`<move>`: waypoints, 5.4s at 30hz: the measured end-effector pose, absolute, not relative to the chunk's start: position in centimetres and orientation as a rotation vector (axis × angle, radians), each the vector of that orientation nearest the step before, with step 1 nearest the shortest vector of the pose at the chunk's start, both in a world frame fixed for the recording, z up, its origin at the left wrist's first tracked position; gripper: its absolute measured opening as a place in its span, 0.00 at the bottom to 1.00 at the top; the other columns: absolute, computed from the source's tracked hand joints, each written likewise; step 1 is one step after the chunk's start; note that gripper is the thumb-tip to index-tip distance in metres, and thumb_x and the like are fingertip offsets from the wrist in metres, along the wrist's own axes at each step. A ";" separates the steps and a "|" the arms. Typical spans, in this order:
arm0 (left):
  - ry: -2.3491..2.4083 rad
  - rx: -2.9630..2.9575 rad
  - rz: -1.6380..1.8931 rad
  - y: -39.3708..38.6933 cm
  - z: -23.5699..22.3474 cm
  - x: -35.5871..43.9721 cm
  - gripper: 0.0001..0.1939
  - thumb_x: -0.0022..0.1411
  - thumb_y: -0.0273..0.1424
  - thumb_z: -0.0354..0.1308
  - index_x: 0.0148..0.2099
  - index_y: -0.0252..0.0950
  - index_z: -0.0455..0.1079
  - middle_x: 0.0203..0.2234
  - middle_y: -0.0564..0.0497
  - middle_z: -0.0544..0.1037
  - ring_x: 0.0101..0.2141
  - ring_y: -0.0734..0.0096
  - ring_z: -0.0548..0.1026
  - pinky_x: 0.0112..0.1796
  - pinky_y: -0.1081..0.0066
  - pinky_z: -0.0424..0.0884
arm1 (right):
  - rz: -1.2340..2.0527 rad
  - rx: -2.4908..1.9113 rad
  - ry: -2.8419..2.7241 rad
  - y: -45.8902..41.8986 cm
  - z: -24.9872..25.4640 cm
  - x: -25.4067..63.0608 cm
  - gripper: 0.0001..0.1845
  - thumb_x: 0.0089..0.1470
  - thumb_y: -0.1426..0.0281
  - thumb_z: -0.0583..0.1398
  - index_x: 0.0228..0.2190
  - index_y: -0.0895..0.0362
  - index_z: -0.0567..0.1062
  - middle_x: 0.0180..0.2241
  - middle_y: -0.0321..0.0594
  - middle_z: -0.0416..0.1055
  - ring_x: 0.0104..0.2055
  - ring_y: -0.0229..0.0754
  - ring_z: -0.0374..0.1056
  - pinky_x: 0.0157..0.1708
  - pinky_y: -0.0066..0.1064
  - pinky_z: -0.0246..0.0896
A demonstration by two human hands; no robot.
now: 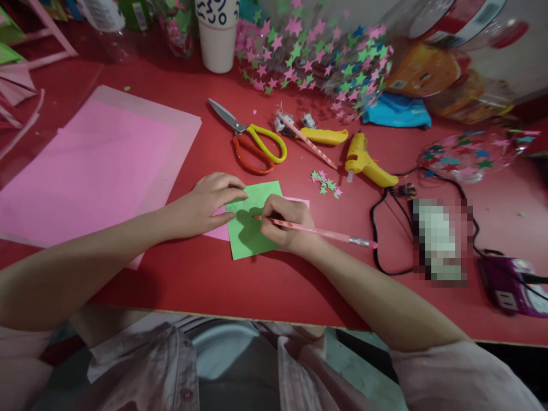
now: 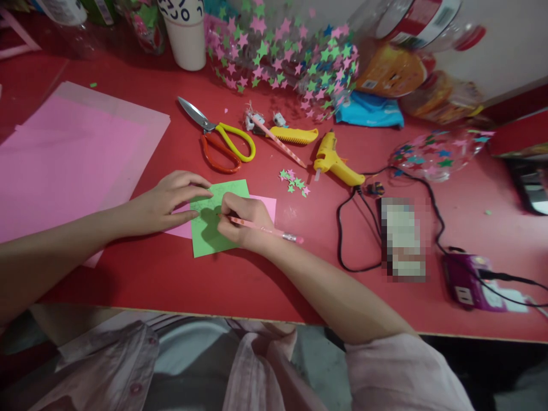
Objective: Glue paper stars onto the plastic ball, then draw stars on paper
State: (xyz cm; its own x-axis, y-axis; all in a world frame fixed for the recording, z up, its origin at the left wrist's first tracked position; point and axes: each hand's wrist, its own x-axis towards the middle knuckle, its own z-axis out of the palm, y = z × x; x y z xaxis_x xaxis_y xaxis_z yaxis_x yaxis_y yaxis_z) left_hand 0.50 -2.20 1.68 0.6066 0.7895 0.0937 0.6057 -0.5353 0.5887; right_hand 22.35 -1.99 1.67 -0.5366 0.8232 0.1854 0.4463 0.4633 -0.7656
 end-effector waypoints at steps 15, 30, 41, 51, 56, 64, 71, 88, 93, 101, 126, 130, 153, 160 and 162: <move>1.091 2.353 0.479 -2.2 1.6 0.4 0.18 0.64 0.36 0.50 0.53 0.33 0.69 0.51 0.42 0.69 0.53 0.56 0.65 0.55 0.54 0.60 | 0.925 -0.778 -2.316 -2.1 1.7 22.6 0.08 0.45 0.78 0.53 0.22 0.55 0.60 0.18 0.26 0.56 0.20 0.29 0.50 0.22 0.22 0.46; 1.036 2.483 0.599 -2.3 1.4 -0.1 0.14 0.62 0.29 0.51 0.47 0.34 0.74 0.49 0.41 0.68 0.52 0.56 0.66 0.53 0.54 0.63 | 1.364 -1.099 -1.763 -0.9 2.3 23.3 0.10 0.59 0.65 0.54 0.26 0.54 0.63 0.15 0.27 0.61 0.16 0.30 0.55 0.18 0.24 0.50; 0.937 2.688 0.650 -2.0 1.3 -0.4 0.14 0.62 0.28 0.52 0.48 0.34 0.74 0.46 0.38 0.73 0.48 0.53 0.71 0.48 0.51 0.68 | 1.204 -0.967 -2.072 -1.3 2.5 23.2 0.04 0.46 0.76 0.57 0.23 0.56 0.67 0.19 0.29 0.61 0.21 0.29 0.54 0.21 0.23 0.48; 0.826 2.737 0.608 -1.9 0.7 -0.3 0.15 0.64 0.28 0.51 0.51 0.33 0.72 0.53 0.37 0.71 0.53 0.53 0.69 0.54 0.51 0.65 | 1.171 -0.947 -2.064 -1.1 1.8 23.2 0.06 0.46 0.76 0.57 0.21 0.56 0.65 0.17 0.27 0.59 0.20 0.29 0.51 0.20 0.23 0.46; 0.850 2.700 0.570 -2.0 1.0 -0.3 0.15 0.64 0.28 0.52 0.51 0.35 0.72 0.54 0.39 0.71 0.54 0.55 0.68 0.54 0.52 0.64 | 1.226 -0.944 -2.068 -1.1 1.9 23.2 0.06 0.45 0.76 0.57 0.21 0.56 0.64 0.17 0.27 0.58 0.20 0.29 0.51 0.20 0.23 0.45; 0.887 2.638 0.522 -2.0 1.2 -0.3 0.15 0.64 0.29 0.52 0.51 0.38 0.71 0.54 0.41 0.70 0.55 0.56 0.67 0.55 0.53 0.63 | 1.209 -0.990 -2.058 -1.1 1.7 23.1 0.07 0.46 0.73 0.58 0.21 0.55 0.64 0.18 0.28 0.58 0.21 0.30 0.52 0.21 0.24 0.46; 0.878 2.618 0.525 -2.0 1.2 -0.3 0.16 0.64 0.29 0.52 0.53 0.38 0.71 0.54 0.40 0.70 0.55 0.56 0.67 0.55 0.52 0.62 | 1.121 -1.053 -2.041 -0.9 1.4 22.9 0.07 0.48 0.72 0.58 0.23 0.55 0.64 0.19 0.29 0.59 0.21 0.30 0.52 0.22 0.25 0.47; 0.880 2.616 0.516 -1.9 1.2 -0.3 0.15 0.64 0.29 0.52 0.52 0.39 0.70 0.54 0.42 0.70 0.55 0.57 0.66 0.56 0.53 0.61 | 1.061 -1.060 -2.087 -0.8 1.6 22.7 0.08 0.42 0.76 0.55 0.20 0.54 0.59 0.18 0.27 0.53 0.21 0.30 0.48 0.21 0.25 0.42; 0.872 2.619 0.517 -1.9 1.1 -0.4 0.15 0.64 0.29 0.52 0.52 0.38 0.70 0.54 0.40 0.70 0.55 0.56 0.67 0.55 0.52 0.62 | 1.114 -1.032 -2.132 -0.8 2.2 22.9 0.07 0.40 0.76 0.54 0.19 0.54 0.58 0.18 0.28 0.54 0.21 0.30 0.48 0.22 0.25 0.43; 0.887 2.603 0.515 -2.0 1.2 -0.3 0.15 0.64 0.29 0.52 0.52 0.38 0.71 0.54 0.41 0.70 0.55 0.56 0.66 0.56 0.52 0.62 | 1.115 -1.030 -2.159 -0.8 2.4 23.0 0.07 0.40 0.76 0.54 0.19 0.54 0.58 0.18 0.28 0.53 0.21 0.31 0.49 0.22 0.26 0.42; 0.882 2.625 0.506 -2.0 1.3 -0.3 0.15 0.63 0.29 0.52 0.51 0.36 0.71 0.54 0.40 0.70 0.54 0.56 0.67 0.55 0.54 0.63 | 1.100 -0.978 -2.156 -1.2 1.5 22.7 0.07 0.48 0.73 0.56 0.23 0.55 0.62 0.19 0.27 0.57 0.21 0.30 0.51 0.22 0.24 0.45; 0.882 2.626 0.509 -1.9 1.3 -0.3 0.15 0.63 0.29 0.52 0.51 0.36 0.71 0.54 0.40 0.70 0.54 0.55 0.67 0.55 0.53 0.63 | 1.052 -0.965 -2.170 -1.3 1.4 22.7 0.06 0.47 0.74 0.56 0.23 0.55 0.61 0.18 0.27 0.56 0.21 0.30 0.51 0.22 0.24 0.45; 0.868 2.632 0.511 -2.0 1.3 -0.3 0.16 0.64 0.29 0.52 0.53 0.35 0.71 0.54 0.39 0.70 0.55 0.55 0.67 0.54 0.53 0.63 | 0.912 -1.166 -2.107 -1.4 1.0 22.9 0.06 0.43 0.74 0.55 0.21 0.54 0.60 0.17 0.27 0.55 0.20 0.29 0.49 0.20 0.24 0.43; 0.860 2.634 0.525 -1.9 1.3 -0.3 0.15 0.64 0.28 0.52 0.51 0.34 0.71 0.53 0.39 0.70 0.54 0.55 0.67 0.55 0.54 0.63 | 0.861 -1.044 -2.224 -1.6 1.2 23.0 0.06 0.41 0.76 0.53 0.21 0.55 0.59 0.18 0.26 0.53 0.20 0.29 0.48 0.21 0.23 0.43; 0.862 2.636 0.528 -1.9 1.3 -0.3 0.15 0.64 0.29 0.52 0.51 0.34 0.71 0.53 0.39 0.70 0.54 0.56 0.67 0.55 0.54 0.63 | 0.875 -1.010 -2.244 -1.7 1.4 23.0 0.06 0.41 0.77 0.53 0.21 0.55 0.59 0.18 0.26 0.53 0.20 0.29 0.48 0.21 0.23 0.43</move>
